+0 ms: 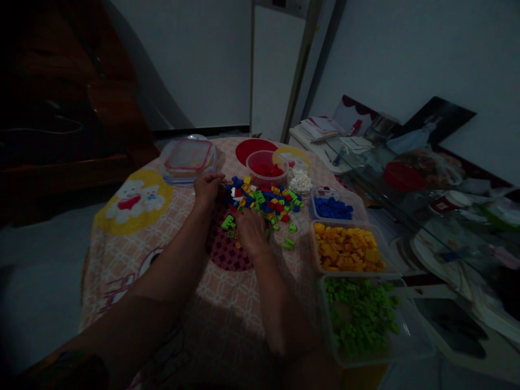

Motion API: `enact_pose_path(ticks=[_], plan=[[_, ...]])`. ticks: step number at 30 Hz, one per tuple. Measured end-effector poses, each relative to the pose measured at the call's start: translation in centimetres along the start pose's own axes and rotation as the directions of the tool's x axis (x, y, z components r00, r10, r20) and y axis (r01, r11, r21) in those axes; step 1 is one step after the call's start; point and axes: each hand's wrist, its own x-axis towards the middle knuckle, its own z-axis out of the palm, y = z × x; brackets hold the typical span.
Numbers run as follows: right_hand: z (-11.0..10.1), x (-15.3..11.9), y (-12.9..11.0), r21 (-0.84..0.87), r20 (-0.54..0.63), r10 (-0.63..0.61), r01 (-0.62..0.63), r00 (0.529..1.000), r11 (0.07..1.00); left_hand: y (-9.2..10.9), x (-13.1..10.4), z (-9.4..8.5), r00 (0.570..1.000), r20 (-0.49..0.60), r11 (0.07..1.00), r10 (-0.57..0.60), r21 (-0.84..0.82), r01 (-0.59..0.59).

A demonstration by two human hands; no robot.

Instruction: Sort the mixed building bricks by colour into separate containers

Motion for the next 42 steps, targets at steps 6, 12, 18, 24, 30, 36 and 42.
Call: enact_pose_path(ticks=[6,12,18,24,30,36,42], plan=[[-2.8,-0.7,0.5,0.121,-0.090,0.046,-0.035,0.995,0.992,0.1,0.0,0.0,1.000,-0.004,1.000,-0.017,-0.005,0.017],[-5.1,-2.1,3.6,0.167,-0.224,0.172,-0.136,0.959,0.976,0.1,0.0,0.2,1.000,-0.018,1.000,-0.019,0.013,0.019],[-6.4,-4.9,8.5,0.036,-0.437,0.307,-0.325,0.845,0.945,0.1,0.1,0.1,1.000,-0.016,1.000,-0.022,0.015,0.023],[-7.9,-7.9,12.7,-0.038,-0.579,0.442,-0.565,0.685,0.824,0.1,0.1,0.1,1.000,-0.003,1.000,0.001,0.011,-0.001],[-8.5,-6.9,11.8,0.067,-0.577,0.352,-0.387,0.737,0.920,-0.1,0.1,0.1,1.000,-0.012,1.000,-0.006,0.024,0.006],[-7.1,-4.1,7.4,0.196,-0.376,0.224,-0.159,0.899,0.968,0.0,0.0,0.1,1.000,-0.011,1.000,-0.004,0.012,0.004],[-5.4,-1.7,2.4,0.182,0.046,0.070,-0.078,0.996,0.980,0.3,-0.2,0.0,1.000,-0.006,1.000,-0.003,-0.014,0.002]])
